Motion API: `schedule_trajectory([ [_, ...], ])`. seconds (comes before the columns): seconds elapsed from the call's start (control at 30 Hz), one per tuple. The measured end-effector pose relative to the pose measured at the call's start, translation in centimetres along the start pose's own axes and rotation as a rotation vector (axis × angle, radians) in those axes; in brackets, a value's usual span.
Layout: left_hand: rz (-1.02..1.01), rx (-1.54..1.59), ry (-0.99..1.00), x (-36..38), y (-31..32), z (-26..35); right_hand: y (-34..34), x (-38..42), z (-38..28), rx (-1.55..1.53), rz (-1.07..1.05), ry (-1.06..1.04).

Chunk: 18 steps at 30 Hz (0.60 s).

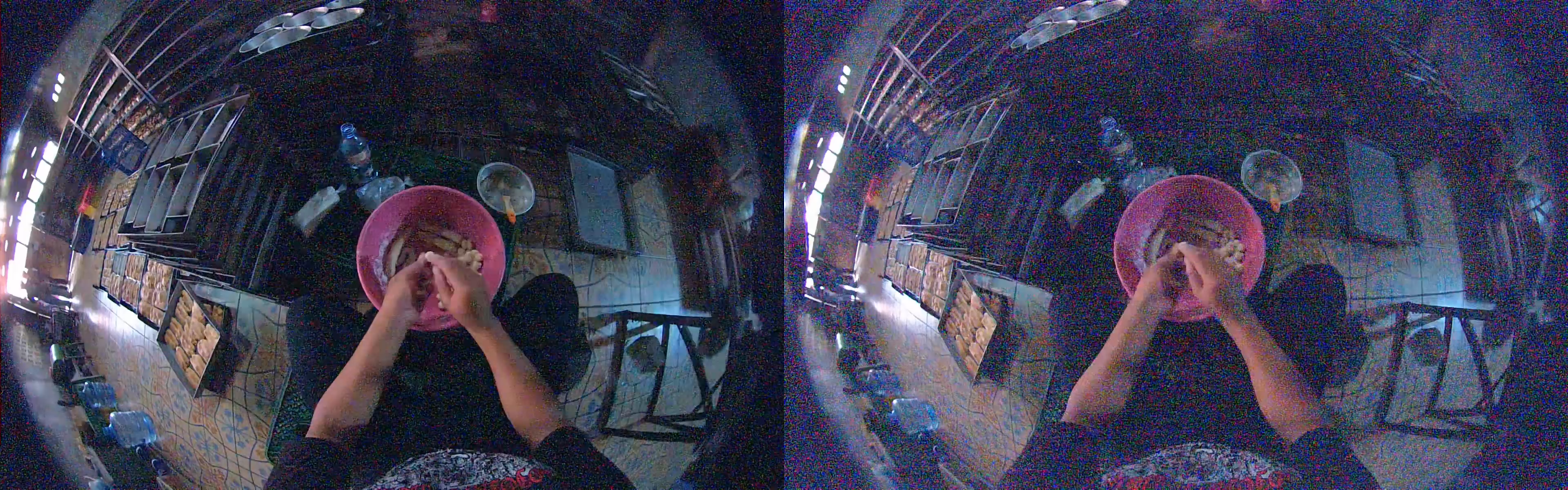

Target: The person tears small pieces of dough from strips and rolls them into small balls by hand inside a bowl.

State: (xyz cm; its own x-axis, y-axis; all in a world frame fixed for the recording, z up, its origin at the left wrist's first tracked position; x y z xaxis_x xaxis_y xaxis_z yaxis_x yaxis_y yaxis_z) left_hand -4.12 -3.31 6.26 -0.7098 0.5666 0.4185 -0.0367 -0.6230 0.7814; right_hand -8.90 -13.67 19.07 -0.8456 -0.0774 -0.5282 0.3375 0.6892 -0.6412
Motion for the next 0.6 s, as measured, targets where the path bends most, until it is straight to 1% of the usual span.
schedule_trajectory([
  [0.03,0.002,0.0,0.001,0.3,0.0,0.6,0.0,0.0,-0.8,-0.025,0.009,-0.087],
  [0.07,0.068,-0.108,0.01,0.6,-0.4,1.4,0.3,0.2,-0.6,-0.026,0.01,-0.086],
  [0.1,0.134,-0.218,0.017,1.1,-0.4,2.0,0.6,0.1,0.4,-0.079,-0.023,0.03],
  [0.13,0.132,-0.221,0.015,1.2,0.1,1.9,0.8,0.3,1.5,-0.13,-0.053,0.148],
  [0.17,0.098,-0.334,0.075,1.3,1.0,2.3,0.4,0.5,1.8,-0.129,-0.048,0.15],
  [0.2,0.063,-0.446,0.135,1.3,1.6,2.6,-0.5,0.2,2.0,-0.2,-0.08,0.242],
  [0.23,0.06,-0.449,0.132,1.4,1.8,2.6,-0.9,0.2,2.5,-0.273,-0.113,0.335],
  [0.27,0.003,-0.621,0.17,1.5,2.5,2.9,-1.0,0.4,3.2,-0.271,-0.11,0.337],
  [0.3,-0.055,-0.789,0.21,1.6,3.1,3.0,-0.9,0.4,3.3,-0.191,-0.124,0.232],
  [0.33,-0.058,-0.787,0.211,1.5,2.8,2.7,-0.7,0.4,3.3,-0.109,-0.138,0.125],
  [0.4,-0.033,-0.586,0.16,0.9,1.8,2.3,-0.4,0.5,3.4,-0.114,-0.115,0.093],
  [0.43,-0.037,-0.588,0.171,0.6,1.9,2.7,-0.5,0.3,3.3,-0.124,-0.095,0.065],
  [0.5,0.083,-0.471,0.047,0.7,0.7,2.0,-0.5,0.3,3.0,-0.108,-0.109,0.056],
  [0.53,0.083,-0.473,0.049,0.7,0.9,2.0,-0.5,0.2,2.8,-0.088,-0.121,0.05],
  [0.6,0.246,-0.82,0.131,1.5,0.9,3.1,-0.6,-0.2,2.7,-0.118,-0.127,0.072],
])
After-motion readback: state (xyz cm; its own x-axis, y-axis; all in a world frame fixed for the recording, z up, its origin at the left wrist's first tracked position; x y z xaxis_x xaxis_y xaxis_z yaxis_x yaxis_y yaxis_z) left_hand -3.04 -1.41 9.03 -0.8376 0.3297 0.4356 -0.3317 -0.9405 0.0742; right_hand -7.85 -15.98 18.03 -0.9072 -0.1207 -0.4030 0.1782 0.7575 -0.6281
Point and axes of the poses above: each hand's wrist, its own x-axis away from the middle knuckle, its own y-axis out of the palm, z = x × y, the point moved 7 cm from there along -x, towards the middle knuckle, and after that the axes turned 10 degrees about -z, right-handed, at the moved point
